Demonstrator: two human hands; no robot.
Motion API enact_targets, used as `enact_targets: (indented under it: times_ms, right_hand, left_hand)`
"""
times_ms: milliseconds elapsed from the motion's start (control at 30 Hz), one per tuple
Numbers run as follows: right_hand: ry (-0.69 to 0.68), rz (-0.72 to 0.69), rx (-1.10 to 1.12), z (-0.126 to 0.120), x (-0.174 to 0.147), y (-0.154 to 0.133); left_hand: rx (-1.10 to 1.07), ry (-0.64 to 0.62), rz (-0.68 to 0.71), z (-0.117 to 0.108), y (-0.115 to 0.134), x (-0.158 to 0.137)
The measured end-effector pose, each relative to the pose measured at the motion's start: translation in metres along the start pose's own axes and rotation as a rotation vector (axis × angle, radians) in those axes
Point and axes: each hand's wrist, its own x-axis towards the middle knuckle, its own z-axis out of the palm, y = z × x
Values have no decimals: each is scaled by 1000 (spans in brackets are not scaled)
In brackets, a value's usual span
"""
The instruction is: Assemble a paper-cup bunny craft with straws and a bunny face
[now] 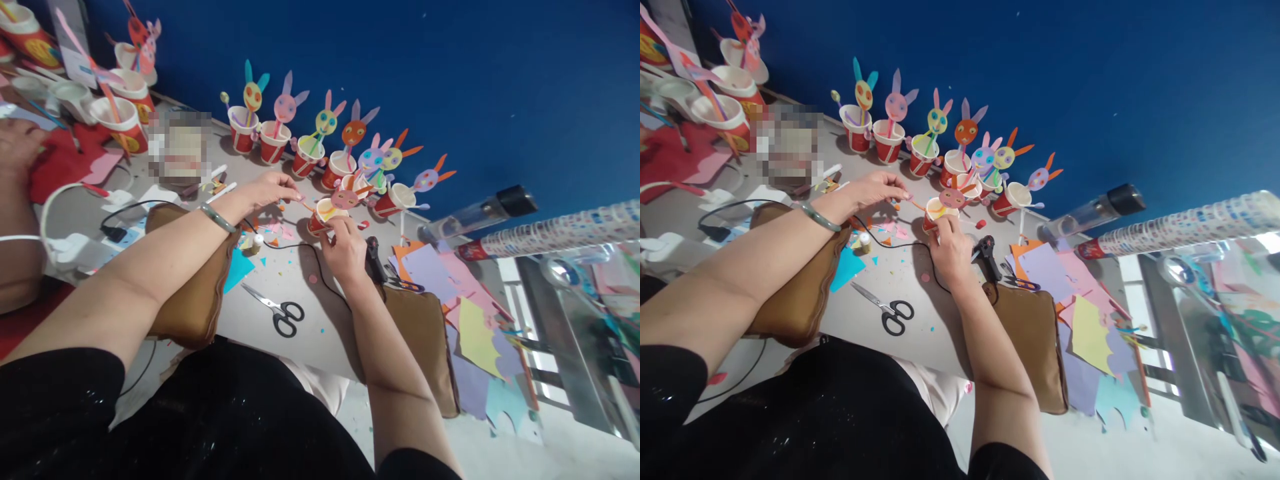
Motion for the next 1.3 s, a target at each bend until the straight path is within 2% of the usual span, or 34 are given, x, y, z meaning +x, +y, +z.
enact_targets:
  times_ms: [233, 433, 667, 867, 1300]
  right_hand:
    - [-66, 38, 8, 5, 0, 2]
    - [-28, 38, 17, 9, 1, 4]
    - [-41, 31, 42, 8, 2, 4]
    - [-27, 34, 31, 10, 2, 3]
    - [-38, 28, 29, 9, 2, 1]
  left_hand:
    - [-70, 2, -36, 3, -3, 3]
    - [-128, -3, -93, 10, 0, -3]
    - [-146, 37, -83, 11, -6, 4]
    - [-140, 7, -62, 10, -11, 7]
    - [-61, 24, -24, 15, -10, -1]
